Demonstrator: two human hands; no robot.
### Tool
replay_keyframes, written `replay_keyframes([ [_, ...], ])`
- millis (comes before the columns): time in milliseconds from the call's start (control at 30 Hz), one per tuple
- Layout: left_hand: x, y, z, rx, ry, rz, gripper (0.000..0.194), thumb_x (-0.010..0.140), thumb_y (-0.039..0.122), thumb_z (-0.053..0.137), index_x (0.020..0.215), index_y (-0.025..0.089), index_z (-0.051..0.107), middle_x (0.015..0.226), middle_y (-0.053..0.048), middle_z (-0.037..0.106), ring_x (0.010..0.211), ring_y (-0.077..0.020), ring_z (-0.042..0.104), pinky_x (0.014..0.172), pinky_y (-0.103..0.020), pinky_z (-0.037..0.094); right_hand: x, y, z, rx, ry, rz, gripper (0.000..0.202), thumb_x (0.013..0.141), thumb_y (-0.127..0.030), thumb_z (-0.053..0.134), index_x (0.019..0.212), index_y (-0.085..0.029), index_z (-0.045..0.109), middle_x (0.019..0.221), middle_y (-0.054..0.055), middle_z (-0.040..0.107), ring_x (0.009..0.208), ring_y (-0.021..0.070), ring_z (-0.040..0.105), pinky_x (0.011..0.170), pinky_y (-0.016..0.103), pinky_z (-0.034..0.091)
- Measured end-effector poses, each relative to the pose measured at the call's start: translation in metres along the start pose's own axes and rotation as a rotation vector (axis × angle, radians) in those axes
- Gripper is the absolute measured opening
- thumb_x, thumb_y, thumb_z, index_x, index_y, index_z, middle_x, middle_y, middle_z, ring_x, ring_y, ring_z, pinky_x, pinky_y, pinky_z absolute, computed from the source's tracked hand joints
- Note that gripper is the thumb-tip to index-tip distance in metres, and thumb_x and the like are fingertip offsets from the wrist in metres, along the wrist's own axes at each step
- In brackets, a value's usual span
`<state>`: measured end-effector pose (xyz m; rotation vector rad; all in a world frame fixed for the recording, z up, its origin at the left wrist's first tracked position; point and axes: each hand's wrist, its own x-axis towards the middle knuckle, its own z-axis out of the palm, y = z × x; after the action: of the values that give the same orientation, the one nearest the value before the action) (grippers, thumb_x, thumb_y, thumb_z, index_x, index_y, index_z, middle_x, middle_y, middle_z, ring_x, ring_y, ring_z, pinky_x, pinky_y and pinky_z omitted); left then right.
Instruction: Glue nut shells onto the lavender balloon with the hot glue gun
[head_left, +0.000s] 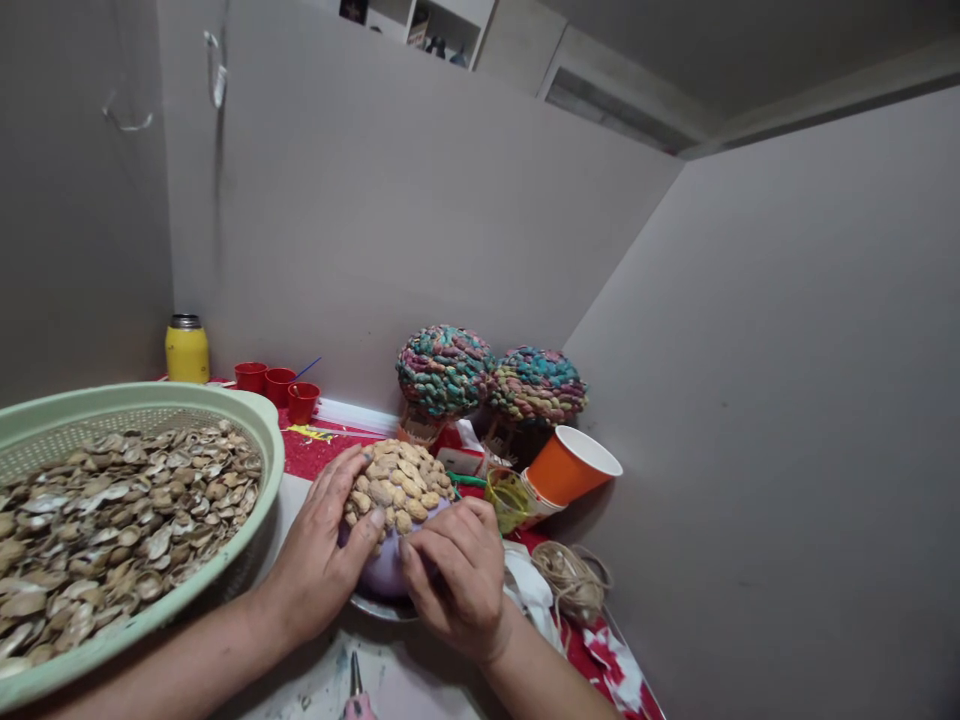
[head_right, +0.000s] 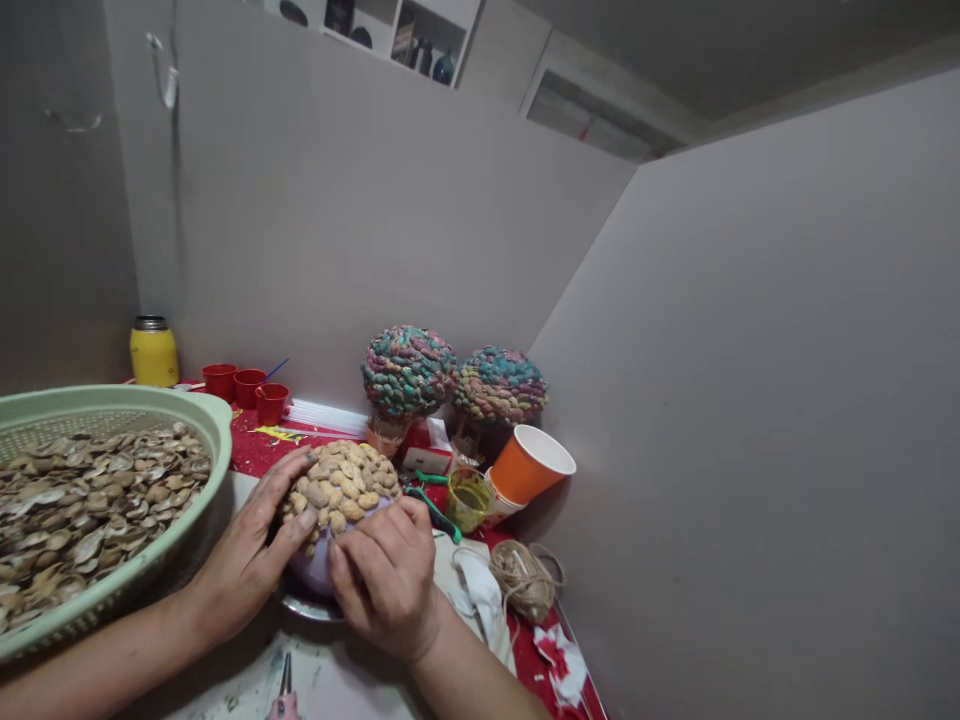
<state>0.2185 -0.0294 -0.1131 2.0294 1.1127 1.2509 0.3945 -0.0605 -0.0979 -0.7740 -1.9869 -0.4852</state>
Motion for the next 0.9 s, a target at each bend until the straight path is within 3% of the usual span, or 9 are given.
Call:
replay_keyframes([
  [200,-0.0004,0.0003,0.0001,0.02,0.01,-0.005,0.049,0.092,0.032,0.041,0.138,0.016,0.038,0.148,-0.016,0.04,0.139,-0.0274,0.033,0.114,-0.053,0.026,-0.0009,0.0024,-0.0008,0.005,0.019,0.016,0.009,0.085,-0.012,0.049,0.081,-0.018,0.056,0.069,0.001,0.059,0.064,0.0159,0.05,0.071,0.037,0.036],
  [333,-0.0002,0.0001,0.0015,0.046,0.039,0.026,0.054,0.088,0.036,0.051,0.139,0.019,0.038,0.148,-0.016,0.04,0.138,-0.0303,0.035,0.113,-0.054,0.029,-0.0012,0.0025,-0.001,0.021,0.024,0.016,0.011,0.085,-0.011,0.047,0.082,-0.017,0.056,0.07,0.002,0.06,0.064,0.0157,0.05,0.071,0.037,0.035],
  [900,0.0031,0.0047,0.0047,0.11,0.06,0.047,0.061,0.079,0.033,0.059,0.134,0.017,0.038,0.141,-0.018,0.045,0.131,-0.0319,0.042,0.109,-0.055,0.035,0.0036,0.0011,-0.0033,0.055,0.055,0.017,0.011,0.083,-0.011,0.05,0.08,-0.016,0.061,0.07,0.003,0.059,0.065,0.0167,0.05,0.07,0.038,0.035],
])
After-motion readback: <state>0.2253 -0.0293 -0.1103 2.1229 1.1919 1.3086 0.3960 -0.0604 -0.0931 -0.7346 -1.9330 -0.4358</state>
